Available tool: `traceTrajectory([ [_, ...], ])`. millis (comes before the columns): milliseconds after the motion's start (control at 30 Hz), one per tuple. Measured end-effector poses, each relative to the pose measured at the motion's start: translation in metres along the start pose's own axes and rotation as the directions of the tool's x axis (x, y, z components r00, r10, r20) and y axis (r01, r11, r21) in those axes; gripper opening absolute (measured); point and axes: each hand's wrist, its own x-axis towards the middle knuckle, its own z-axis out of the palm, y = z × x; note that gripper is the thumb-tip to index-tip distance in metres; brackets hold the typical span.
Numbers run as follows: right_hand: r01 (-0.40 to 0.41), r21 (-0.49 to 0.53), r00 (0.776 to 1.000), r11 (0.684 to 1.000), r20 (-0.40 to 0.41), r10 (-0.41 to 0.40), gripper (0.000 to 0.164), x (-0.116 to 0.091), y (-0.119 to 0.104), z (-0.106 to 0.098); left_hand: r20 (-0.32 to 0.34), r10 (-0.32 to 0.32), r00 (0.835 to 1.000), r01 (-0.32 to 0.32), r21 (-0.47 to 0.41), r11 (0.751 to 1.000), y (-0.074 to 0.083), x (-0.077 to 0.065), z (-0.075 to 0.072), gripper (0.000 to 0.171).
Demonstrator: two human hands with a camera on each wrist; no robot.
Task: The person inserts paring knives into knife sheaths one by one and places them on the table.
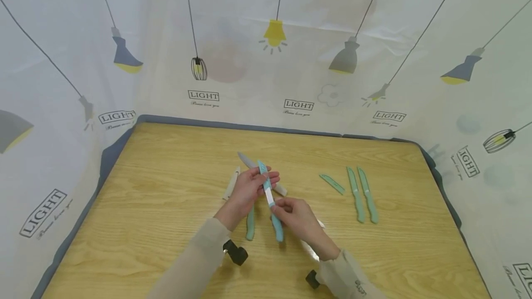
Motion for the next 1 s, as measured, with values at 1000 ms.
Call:
traceTrajectory([
  [1000,0.018,0.012,0.998,1.0,-0.055,-0.017,0.033,0.0096,0.0079,-0.0008,0.022,-0.029,0.999,0.028,0.029,0.999,-0.01,-0.0047,0.0061,0.043],
])
